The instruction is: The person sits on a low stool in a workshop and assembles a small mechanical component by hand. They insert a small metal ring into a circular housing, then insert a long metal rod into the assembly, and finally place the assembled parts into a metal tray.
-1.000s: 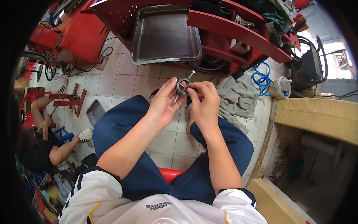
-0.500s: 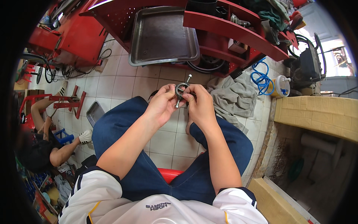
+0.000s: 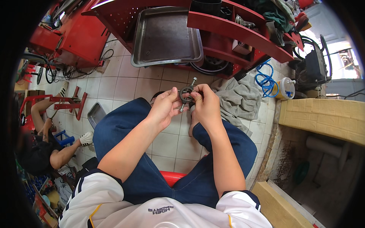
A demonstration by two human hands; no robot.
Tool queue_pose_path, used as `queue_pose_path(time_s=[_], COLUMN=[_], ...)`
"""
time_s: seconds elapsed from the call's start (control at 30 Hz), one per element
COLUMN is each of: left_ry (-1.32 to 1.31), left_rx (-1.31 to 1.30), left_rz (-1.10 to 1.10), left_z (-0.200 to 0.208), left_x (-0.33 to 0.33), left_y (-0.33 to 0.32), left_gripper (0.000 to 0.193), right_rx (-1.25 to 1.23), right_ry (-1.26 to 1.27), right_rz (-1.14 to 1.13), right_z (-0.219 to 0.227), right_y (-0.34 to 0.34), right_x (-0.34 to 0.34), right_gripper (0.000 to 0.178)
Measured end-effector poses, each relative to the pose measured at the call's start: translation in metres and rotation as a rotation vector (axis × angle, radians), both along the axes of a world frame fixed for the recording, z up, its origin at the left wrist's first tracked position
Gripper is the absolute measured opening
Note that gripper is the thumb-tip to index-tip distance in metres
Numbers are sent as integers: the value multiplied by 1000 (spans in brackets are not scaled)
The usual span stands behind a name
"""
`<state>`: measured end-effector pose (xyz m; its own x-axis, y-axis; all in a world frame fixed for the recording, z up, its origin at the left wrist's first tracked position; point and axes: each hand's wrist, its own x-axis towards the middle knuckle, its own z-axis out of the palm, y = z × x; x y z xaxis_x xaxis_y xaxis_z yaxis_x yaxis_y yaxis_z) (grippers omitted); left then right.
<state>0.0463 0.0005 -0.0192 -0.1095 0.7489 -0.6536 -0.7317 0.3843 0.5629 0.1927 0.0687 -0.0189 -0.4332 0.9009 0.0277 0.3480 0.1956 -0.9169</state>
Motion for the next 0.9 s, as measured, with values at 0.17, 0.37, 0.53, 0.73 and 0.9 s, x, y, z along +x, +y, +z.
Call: queue_pose_path(time_s=[0.17,0.37,0.53,0.73,0.9], left_ry=[-46,-60,-40,-55,-51], left_rx=[36,73,96,128,108], left_rz=[-20,28,39,107,120], left_z=[-4,0,-2,-4,-8], left_x=[-4,0,1,8,10], left_y=[-1,1,0,-1,-3], left_gripper=[32,28,27,24,24], right_rx=[-7,-37,305,445,515], right_ry=[-2,36,-7,-113,-219], right_rz=[8,-47,-85,-30,-62], right_z=[4,8,12,15,16], right_y=[0,0,-1,-7,-11], right_x=[0,-1,-5,-9,-14], right_gripper=[8,7,11,14,13])
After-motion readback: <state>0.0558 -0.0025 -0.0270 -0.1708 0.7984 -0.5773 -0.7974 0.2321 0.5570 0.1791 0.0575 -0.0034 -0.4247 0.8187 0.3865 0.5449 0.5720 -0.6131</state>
